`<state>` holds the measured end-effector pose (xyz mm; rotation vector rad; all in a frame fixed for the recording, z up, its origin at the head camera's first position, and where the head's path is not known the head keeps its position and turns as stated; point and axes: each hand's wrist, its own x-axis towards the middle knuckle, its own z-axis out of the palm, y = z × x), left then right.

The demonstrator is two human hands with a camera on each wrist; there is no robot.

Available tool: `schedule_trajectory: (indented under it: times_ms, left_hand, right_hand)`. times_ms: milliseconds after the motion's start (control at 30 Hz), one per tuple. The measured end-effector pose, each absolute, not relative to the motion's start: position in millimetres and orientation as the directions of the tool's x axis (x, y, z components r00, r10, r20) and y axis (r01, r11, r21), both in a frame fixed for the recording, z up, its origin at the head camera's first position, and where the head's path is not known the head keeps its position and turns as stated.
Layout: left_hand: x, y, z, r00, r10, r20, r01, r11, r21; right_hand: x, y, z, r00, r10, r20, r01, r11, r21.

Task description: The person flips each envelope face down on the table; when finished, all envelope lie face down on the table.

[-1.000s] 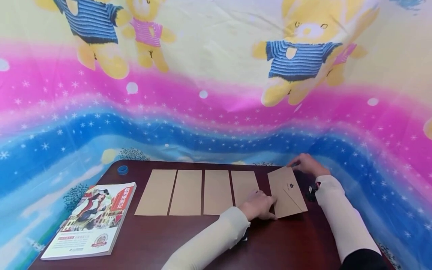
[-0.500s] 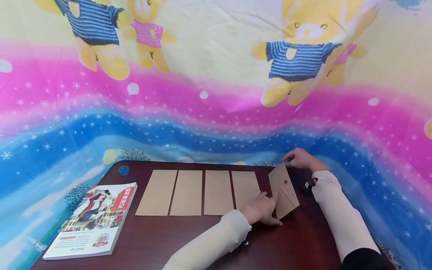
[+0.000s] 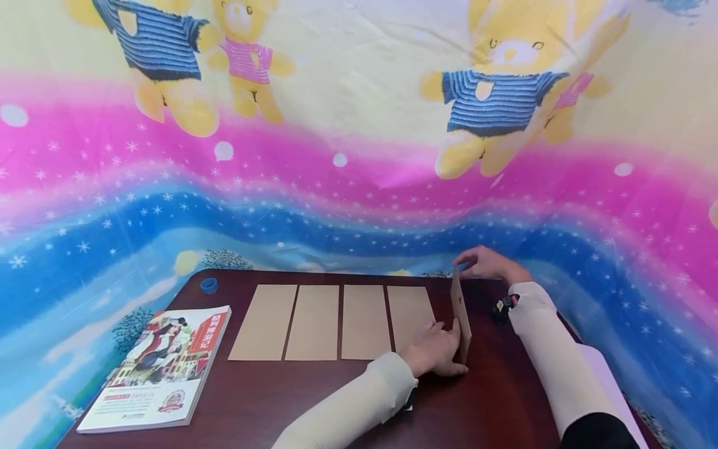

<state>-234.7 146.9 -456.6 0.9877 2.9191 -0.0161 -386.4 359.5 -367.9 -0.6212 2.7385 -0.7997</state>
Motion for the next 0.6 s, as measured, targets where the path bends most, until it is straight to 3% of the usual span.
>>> schedule_trajectory:
  times_ms: [333, 600]
  left_hand:
    - [-241, 134, -457, -0.731, 0.676, 0.089, 0.677, 0.736, -0.028]
    - [-237, 132, -451, -0.751, 0.652, 0.104, 0.659, 0.75, 0.051]
  right_hand:
    - [-389, 359, -378, -0.89, -0.441, -0.113, -0.286, 0.734, -0.616]
    - [-394, 361, -382, -0.907, -0.418, -0.045, -0.297, 0.714, -0.635]
